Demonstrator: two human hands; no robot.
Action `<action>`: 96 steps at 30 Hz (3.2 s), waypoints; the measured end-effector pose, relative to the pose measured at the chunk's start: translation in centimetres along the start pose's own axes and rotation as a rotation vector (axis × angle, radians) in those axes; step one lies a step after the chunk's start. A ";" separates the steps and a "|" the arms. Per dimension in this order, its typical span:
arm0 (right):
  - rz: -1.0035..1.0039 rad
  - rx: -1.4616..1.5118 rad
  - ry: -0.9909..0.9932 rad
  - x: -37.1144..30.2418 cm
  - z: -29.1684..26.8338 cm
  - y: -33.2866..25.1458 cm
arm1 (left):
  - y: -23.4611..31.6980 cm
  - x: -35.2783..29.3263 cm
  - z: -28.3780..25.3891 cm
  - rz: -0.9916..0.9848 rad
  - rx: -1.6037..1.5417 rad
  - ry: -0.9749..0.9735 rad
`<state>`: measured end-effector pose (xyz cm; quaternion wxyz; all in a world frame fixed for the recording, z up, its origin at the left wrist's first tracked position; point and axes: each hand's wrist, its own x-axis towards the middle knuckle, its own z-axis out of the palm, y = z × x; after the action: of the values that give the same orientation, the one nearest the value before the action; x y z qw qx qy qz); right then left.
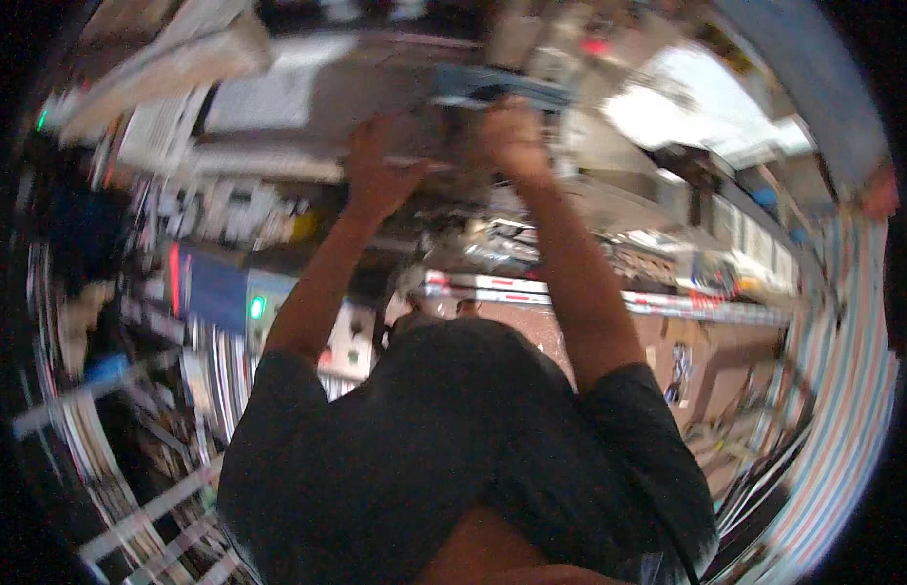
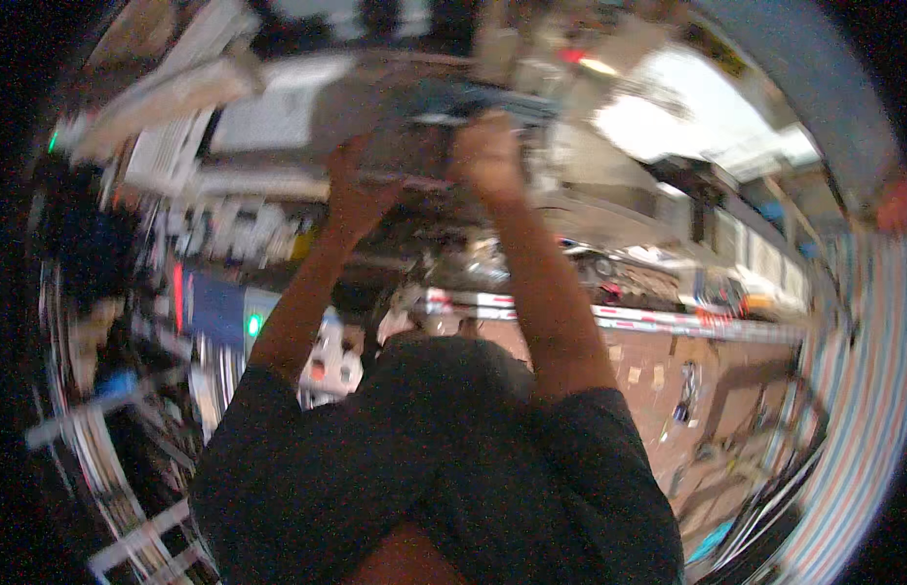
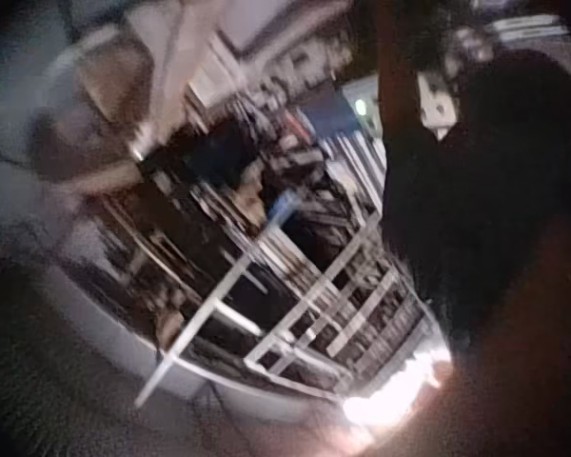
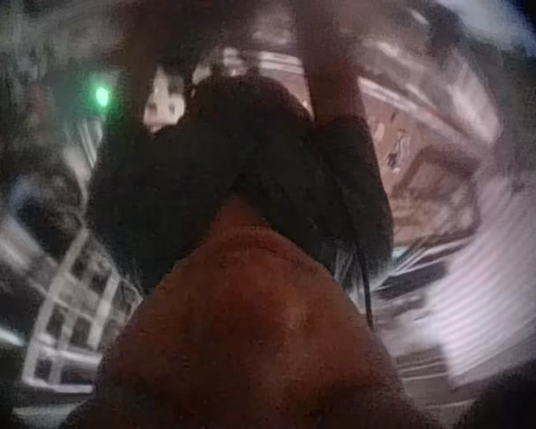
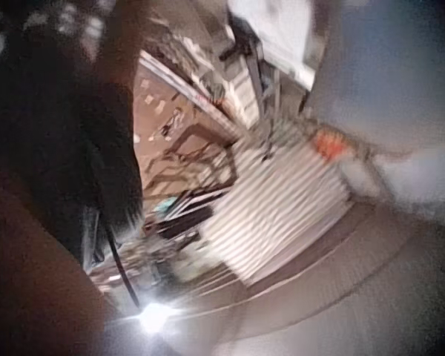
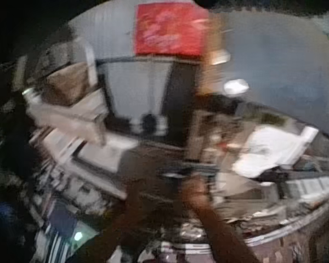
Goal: The person repeatedly places metal profiles into a cutting machine, aligns them, and operates the machine to cut the pieces. The cut pieces are then removed and set aside on the floor.
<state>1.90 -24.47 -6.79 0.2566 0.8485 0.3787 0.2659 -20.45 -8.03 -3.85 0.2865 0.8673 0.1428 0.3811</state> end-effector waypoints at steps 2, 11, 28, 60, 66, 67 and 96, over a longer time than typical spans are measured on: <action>-0.209 0.439 -0.275 1.4 1.2 3.3 | 1.3 -4.1 -4.0 -0.045 0.067 0.039; -0.437 0.407 -0.094 1.6 -5.7 5.8 | -7.5 -29.9 -27.6 -0.550 0.685 0.414; -0.042 0.489 -0.462 2.3 -9.1 4.4 | -23.3 -39.4 -28.8 -0.890 1.131 -0.745; 0.045 0.529 -0.511 2.8 -9.5 5.0 | -22.0 -36.5 -29.8 -0.695 1.244 -0.852; -0.029 0.572 -0.558 3.0 -11.4 6.7 | -21.7 -36.3 -29.6 -0.657 1.191 -0.841; -0.031 0.560 -0.553 3.0 -11.3 6.6 | -21.5 -36.1 -29.7 -0.635 1.200 -0.862; 0.273 0.753 0.244 1.3 -6.5 -1.4 | -21.3 -35.0 -29.8 -0.775 1.115 -0.892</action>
<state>-2.22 -21.12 -2.62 -0.1558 0.8877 0.3613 0.2390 -66.64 4.16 -20.86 -0.0460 0.8419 0.4741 -0.2537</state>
